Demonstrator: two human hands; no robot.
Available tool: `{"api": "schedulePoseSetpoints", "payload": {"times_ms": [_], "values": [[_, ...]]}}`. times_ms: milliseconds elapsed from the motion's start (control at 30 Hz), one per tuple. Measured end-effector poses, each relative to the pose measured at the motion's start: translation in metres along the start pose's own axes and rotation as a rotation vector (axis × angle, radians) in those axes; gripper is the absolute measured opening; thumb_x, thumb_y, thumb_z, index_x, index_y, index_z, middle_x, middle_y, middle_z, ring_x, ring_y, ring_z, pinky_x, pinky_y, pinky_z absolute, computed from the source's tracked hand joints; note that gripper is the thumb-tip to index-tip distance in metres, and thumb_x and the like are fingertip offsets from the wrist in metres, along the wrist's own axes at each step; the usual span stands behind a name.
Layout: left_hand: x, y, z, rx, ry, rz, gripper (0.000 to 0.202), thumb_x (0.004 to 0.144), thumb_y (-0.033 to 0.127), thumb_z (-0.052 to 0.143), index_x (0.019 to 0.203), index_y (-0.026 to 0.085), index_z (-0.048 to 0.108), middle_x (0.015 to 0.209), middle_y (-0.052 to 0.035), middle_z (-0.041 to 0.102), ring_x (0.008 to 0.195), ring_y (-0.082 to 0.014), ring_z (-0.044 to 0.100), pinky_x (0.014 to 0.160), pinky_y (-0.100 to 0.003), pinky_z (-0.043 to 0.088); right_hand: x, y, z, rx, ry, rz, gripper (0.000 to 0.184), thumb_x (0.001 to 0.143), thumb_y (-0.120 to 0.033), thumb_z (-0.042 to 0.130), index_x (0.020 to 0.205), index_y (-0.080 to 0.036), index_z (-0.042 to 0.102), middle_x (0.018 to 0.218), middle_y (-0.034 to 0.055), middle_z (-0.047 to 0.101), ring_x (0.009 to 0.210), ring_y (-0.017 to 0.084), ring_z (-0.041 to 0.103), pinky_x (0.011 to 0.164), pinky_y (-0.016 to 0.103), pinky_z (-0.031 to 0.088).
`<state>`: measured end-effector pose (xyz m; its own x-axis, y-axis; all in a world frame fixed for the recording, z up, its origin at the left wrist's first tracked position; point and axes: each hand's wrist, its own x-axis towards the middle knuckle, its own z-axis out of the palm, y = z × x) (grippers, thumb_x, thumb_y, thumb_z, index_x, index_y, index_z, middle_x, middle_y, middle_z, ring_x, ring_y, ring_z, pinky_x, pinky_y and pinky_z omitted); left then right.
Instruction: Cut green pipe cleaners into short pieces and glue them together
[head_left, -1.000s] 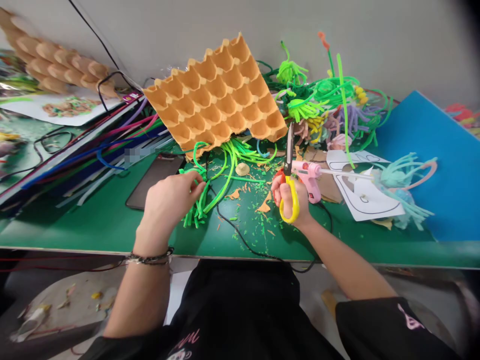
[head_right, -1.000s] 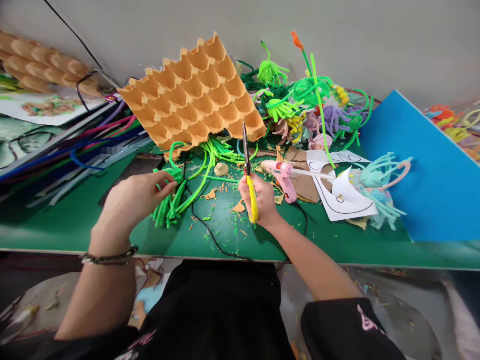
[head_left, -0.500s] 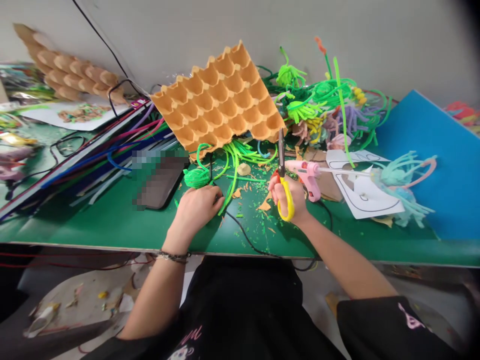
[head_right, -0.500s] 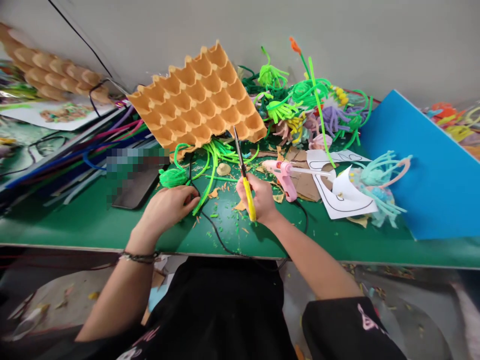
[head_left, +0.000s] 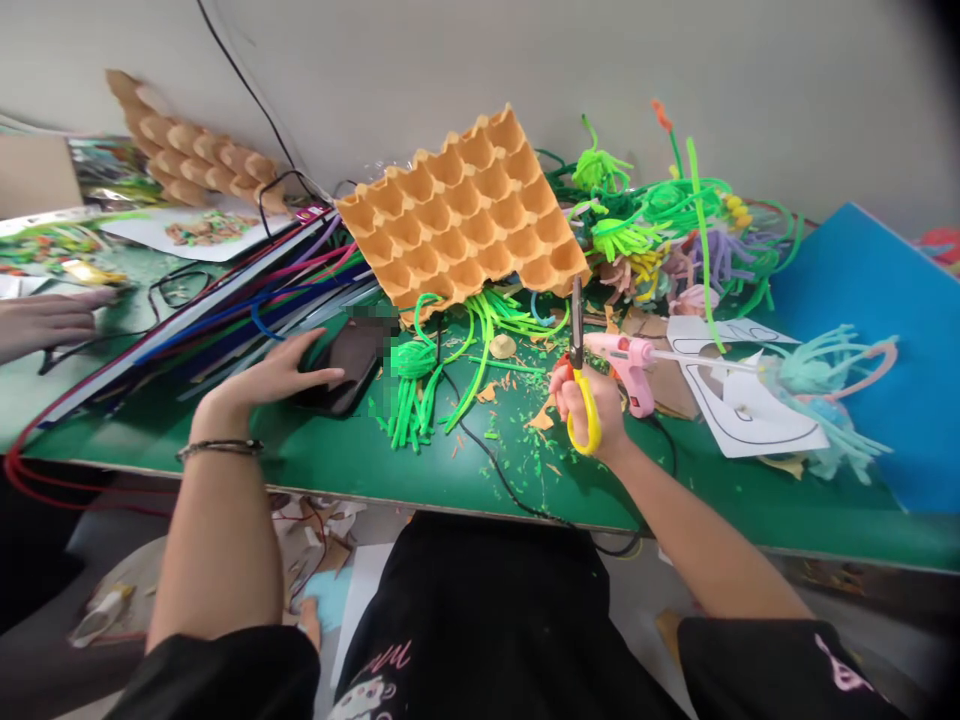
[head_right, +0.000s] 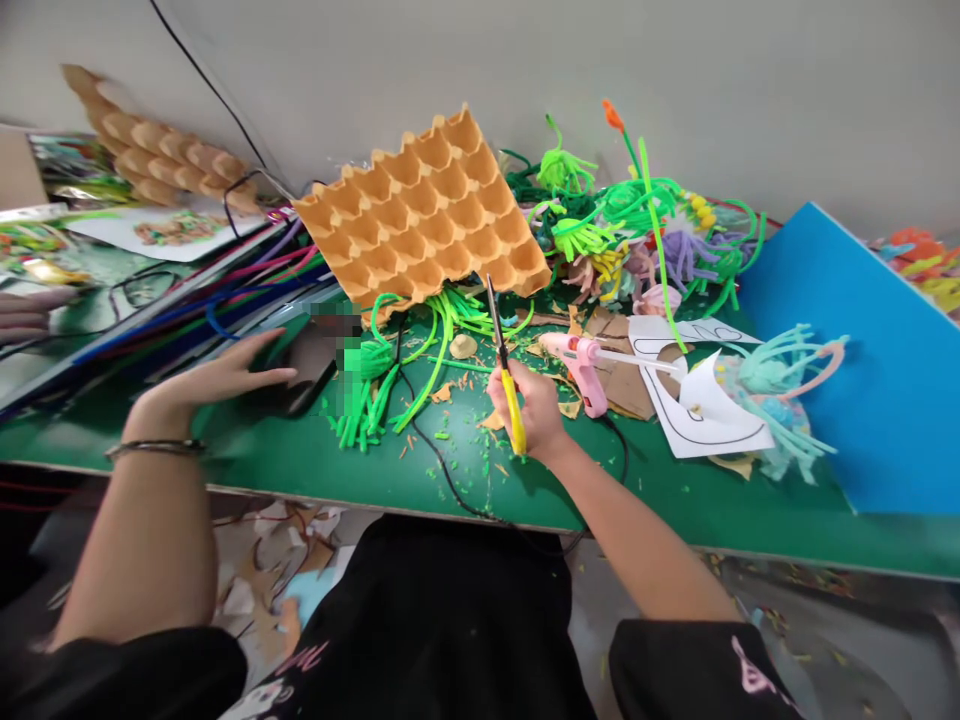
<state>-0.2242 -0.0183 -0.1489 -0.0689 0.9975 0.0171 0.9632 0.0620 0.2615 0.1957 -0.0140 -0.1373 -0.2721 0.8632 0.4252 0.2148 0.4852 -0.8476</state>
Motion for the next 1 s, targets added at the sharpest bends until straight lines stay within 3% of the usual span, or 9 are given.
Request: {"api": "schedulePoseSetpoints", "payload": {"times_ms": [67, 167, 367, 667, 833, 1000], "values": [[0.004, -0.015, 0.003, -0.018, -0.148, -0.004, 0.106, 0.059, 0.084, 0.036, 0.134, 0.009, 0.036, 0.144, -0.0179, 0.033, 0.125, -0.0297, 0.038, 0.095, -0.035, 0.036, 0.0, 0.002, 0.001, 0.002, -0.003, 0.009, 0.039, 0.084, -0.054, 0.04, 0.07, -0.019, 0.05, 0.055, -0.0023, 0.046, 0.049, 0.01, 0.045, 0.044, 0.023, 0.034], [0.0, -0.014, 0.003, -0.001, -0.285, -0.033, 0.112, 0.059, 0.087, 0.025, 0.142, 0.012, 0.019, 0.152, -0.0144, 0.008, 0.138, -0.0296, 0.013, 0.109, -0.04, 0.018, 0.0, 0.004, 0.001, 0.015, -0.003, 0.028, 0.04, 0.084, -0.055, 0.039, 0.071, -0.019, 0.052, 0.054, -0.0018, 0.046, 0.048, 0.01, 0.045, 0.043, 0.023, 0.034], [-0.004, -0.008, -0.007, -0.043, -0.41, 0.038, 0.12, 0.056, 0.089, 0.026, 0.144, 0.011, 0.005, 0.152, -0.015, -0.001, 0.139, -0.0316, -0.001, 0.109, -0.046, 0.01, 0.002, 0.007, 0.002, 0.037, 0.002, 0.039, 0.041, 0.085, -0.054, 0.038, 0.069, -0.019, 0.052, 0.052, -0.0021, 0.045, 0.044, 0.01, 0.043, 0.042, 0.023, 0.035], [0.0, -0.019, 0.0, 0.025, -0.362, 0.1, 0.119, 0.055, 0.089, 0.026, 0.143, 0.009, 0.008, 0.152, -0.0176, 0.003, 0.138, -0.0342, 0.006, 0.106, -0.047, 0.017, 0.003, 0.01, 0.001, -0.006, -0.014, 0.014, 0.042, 0.086, -0.053, 0.038, 0.069, -0.018, 0.054, 0.051, -0.0023, 0.044, 0.046, 0.01, 0.043, 0.043, 0.023, 0.034], [0.002, -0.023, 0.002, 0.039, -0.293, 0.141, 0.115, 0.056, 0.087, 0.03, 0.141, 0.009, 0.019, 0.149, -0.0187, 0.019, 0.135, -0.034, 0.019, 0.102, -0.045, 0.026, 0.005, 0.008, 0.001, -0.084, -0.026, -0.008, 0.042, 0.086, -0.052, 0.039, 0.066, -0.018, 0.053, 0.058, 0.0005, 0.049, 0.053, 0.011, 0.046, 0.047, 0.023, 0.035], [0.002, -0.02, 0.001, 0.001, -0.296, 0.124, 0.115, 0.056, 0.085, 0.036, 0.141, 0.01, 0.019, 0.149, -0.0176, 0.018, 0.136, -0.036, 0.016, 0.104, -0.05, 0.024, 0.004, 0.005, 0.003, -0.105, -0.046, 0.005, 0.042, 0.085, -0.053, 0.038, 0.064, -0.019, 0.049, 0.055, -0.0003, 0.046, 0.051, 0.011, 0.044, 0.045, 0.022, 0.033]]}}
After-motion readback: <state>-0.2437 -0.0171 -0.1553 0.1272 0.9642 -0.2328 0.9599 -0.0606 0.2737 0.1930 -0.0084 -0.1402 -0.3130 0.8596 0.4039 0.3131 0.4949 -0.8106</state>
